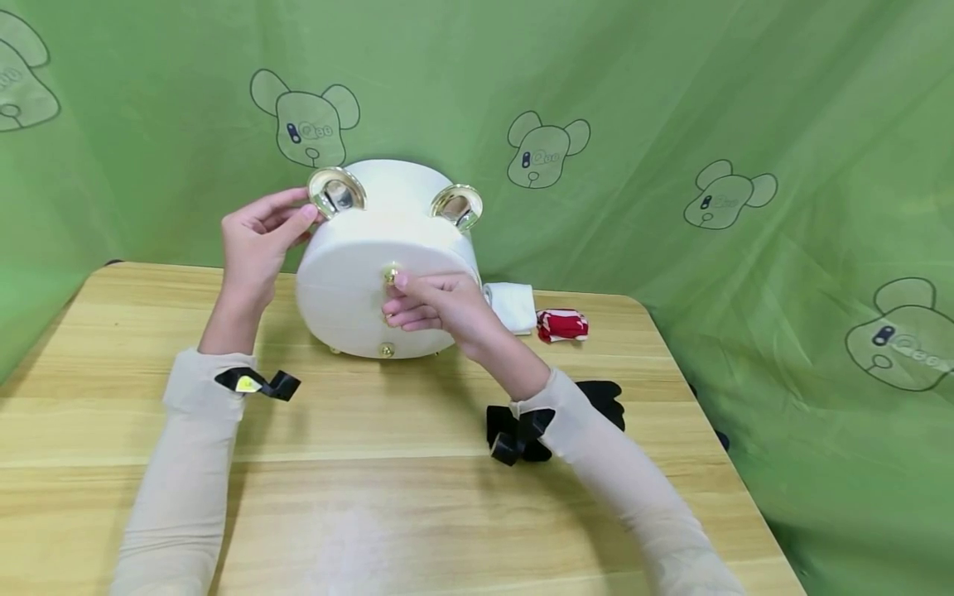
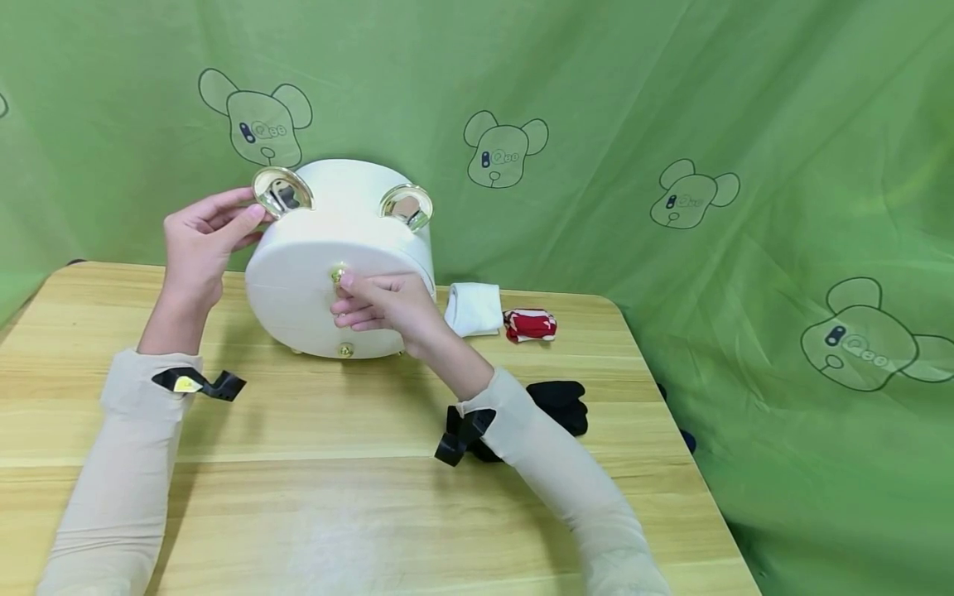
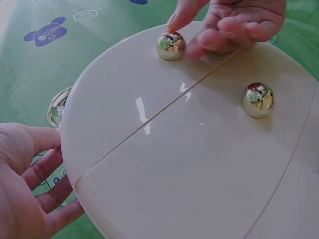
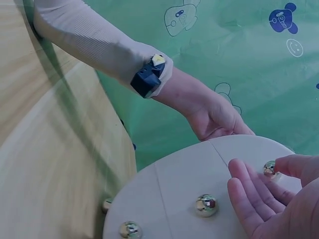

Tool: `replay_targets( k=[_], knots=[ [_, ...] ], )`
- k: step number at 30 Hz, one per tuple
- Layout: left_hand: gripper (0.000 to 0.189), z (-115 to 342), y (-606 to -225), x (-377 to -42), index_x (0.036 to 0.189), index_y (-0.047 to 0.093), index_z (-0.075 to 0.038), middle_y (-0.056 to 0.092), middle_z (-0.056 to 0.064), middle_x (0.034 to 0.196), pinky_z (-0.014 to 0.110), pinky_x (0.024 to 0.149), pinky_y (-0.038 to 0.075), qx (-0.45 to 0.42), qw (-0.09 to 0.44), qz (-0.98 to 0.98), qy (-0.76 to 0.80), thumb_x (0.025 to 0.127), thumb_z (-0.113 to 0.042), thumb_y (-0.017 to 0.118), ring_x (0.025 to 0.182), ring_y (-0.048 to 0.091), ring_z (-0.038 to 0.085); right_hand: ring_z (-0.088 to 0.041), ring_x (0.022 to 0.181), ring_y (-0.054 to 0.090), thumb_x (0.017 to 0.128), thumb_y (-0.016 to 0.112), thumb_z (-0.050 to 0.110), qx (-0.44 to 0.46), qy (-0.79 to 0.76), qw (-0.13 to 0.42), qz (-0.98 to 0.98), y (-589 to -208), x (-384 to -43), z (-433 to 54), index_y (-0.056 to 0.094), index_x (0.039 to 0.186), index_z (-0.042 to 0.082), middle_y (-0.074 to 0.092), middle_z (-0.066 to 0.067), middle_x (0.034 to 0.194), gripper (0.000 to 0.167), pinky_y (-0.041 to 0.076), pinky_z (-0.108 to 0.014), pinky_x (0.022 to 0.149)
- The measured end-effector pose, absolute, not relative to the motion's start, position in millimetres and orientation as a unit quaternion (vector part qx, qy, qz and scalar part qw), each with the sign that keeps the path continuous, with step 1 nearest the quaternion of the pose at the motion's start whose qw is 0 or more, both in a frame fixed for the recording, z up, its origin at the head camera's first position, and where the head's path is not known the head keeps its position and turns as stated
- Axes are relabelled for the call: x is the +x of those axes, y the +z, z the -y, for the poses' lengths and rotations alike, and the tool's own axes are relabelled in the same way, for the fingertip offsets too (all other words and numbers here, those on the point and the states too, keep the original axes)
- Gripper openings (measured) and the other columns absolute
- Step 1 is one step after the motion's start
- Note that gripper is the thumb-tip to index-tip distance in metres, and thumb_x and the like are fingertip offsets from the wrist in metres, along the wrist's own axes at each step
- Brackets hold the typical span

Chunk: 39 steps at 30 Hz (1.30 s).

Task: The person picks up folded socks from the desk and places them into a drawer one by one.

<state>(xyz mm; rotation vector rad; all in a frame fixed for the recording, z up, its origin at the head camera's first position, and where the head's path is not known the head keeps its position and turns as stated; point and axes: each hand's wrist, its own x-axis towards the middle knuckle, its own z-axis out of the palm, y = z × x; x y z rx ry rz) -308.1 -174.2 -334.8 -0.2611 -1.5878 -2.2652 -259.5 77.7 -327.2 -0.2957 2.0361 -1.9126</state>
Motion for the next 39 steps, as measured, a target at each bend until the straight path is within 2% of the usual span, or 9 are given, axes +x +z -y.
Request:
replay_targets(
  k=[4,11,16,21,24,30,33,37,39],
  knots=[
    [0.026,173.8,-335.1,-308.3,0.112,0.076,-0.006,0.079,-0.002,0.09,0.022,0.077,0.066,-0.094,0.181,0.561,-0.802,0.086,-0.005,0.081,0.083,0.075,0.013,-0.015,0.077,0.077,0.103,0.062,0.022,-0.103,-0.65,0.187,-0.729,-339.5,-253.1,-83.9,0.069,0.118,-0.008,0.079,-0.013,0.097,0.034,0.065,-0.047,0.093],
    [0.026,174.9,-334.7,-307.7,0.112,0.076,-0.006,0.079,-0.002,0.091,0.021,0.077,0.066,-0.089,0.178,0.564,-0.802,0.086,-0.005,0.081,0.082,0.075,0.011,-0.016,0.084,0.077,0.106,0.058,0.027,-0.06,-0.64,0.271,-0.716,-366.2,-250.6,-92.5,0.063,0.128,-0.006,0.075,-0.019,0.116,0.04,0.06,-0.049,0.102],
    [0.028,175.6,-335.1,-306.8,0.113,0.076,-0.006,0.079,0.0,0.09,0.022,0.078,0.066,-0.087,0.172,0.563,-0.804,0.086,-0.006,0.082,0.084,0.075,0.013,-0.021,0.102,0.075,0.109,0.049,0.03,-0.027,-0.689,0.345,-0.637,-379.5,-259.2,-92.3,0.052,0.143,0.0,0.06,-0.024,0.14,0.045,0.044,-0.052,0.12],
    [0.027,174.9,-335.2,-306.9,0.112,0.076,-0.006,0.079,0.0,0.089,0.021,0.077,0.066,-0.087,0.173,0.562,-0.804,0.086,-0.006,0.082,0.082,0.075,0.012,-0.026,0.116,0.071,0.11,0.043,0.034,-0.016,-0.723,0.379,-0.577,-384.0,-266.7,-88.7,0.044,0.149,0.004,0.049,-0.026,0.15,0.05,0.033,-0.052,0.127],
    [0.026,174.5,-334.5,-307.4,0.112,0.076,-0.006,0.079,-0.001,0.089,0.021,0.076,0.066,-0.089,0.176,0.562,-0.803,0.086,-0.006,0.081,0.082,0.075,0.012,-0.023,0.112,0.072,0.111,0.042,0.035,-0.024,-0.727,0.38,-0.571,-381.2,-268.8,-84.9,0.044,0.15,0.003,0.048,-0.025,0.15,0.05,0.034,-0.05,0.127],
    [0.025,174.9,-333.8,-307.6,0.112,0.076,-0.005,0.079,-0.001,0.089,0.022,0.078,0.066,-0.094,0.181,0.562,-0.802,0.087,-0.005,0.081,0.082,0.075,0.013,-0.017,0.097,0.075,0.111,0.043,0.029,-0.019,-0.718,0.374,-0.586,-373.7,-268.3,-79.3,0.048,0.145,0.001,0.054,-0.023,0.142,0.044,0.057,-0.037,0.108],
    [0.025,175.0,-334.2,-307.7,0.111,0.076,-0.006,0.079,-0.001,0.089,0.022,0.077,0.066,-0.097,0.181,0.561,-0.802,0.087,-0.004,0.08,0.081,0.075,0.011,-0.016,0.094,0.076,0.111,0.043,0.027,-0.01,-0.715,0.376,-0.59,-372.3,-266.9,-78.6,0.049,0.145,0.002,0.059,-0.021,0.136,0.043,0.051,-0.041,0.114],
    [0.024,175.2,-334.9,-307.6,0.11,0.077,-0.006,0.079,-0.001,0.09,0.022,0.076,0.066,-0.102,0.18,0.558,-0.804,0.087,-0.004,0.08,0.081,0.074,0.011,-0.017,0.093,0.076,0.111,0.043,0.028,-0.01,-0.708,0.379,-0.596,-372.3,-263.1,-79.0,0.049,0.145,0.002,0.07,-0.017,0.125,0.043,0.037,-0.05,0.123],
    [0.024,175.6,-335.0,-307.6,0.11,0.077,-0.006,0.079,-0.001,0.09,0.021,0.076,0.066,-0.103,0.178,0.558,-0.804,0.087,-0.004,0.08,0.081,0.074,0.012,-0.017,0.092,0.076,0.111,0.043,0.028,-0.013,-0.704,0.382,-0.599,-372.0,-259.3,-79.3,0.049,0.146,0.001,0.074,-0.015,0.118,0.044,0.036,-0.05,0.123]
  ],
)
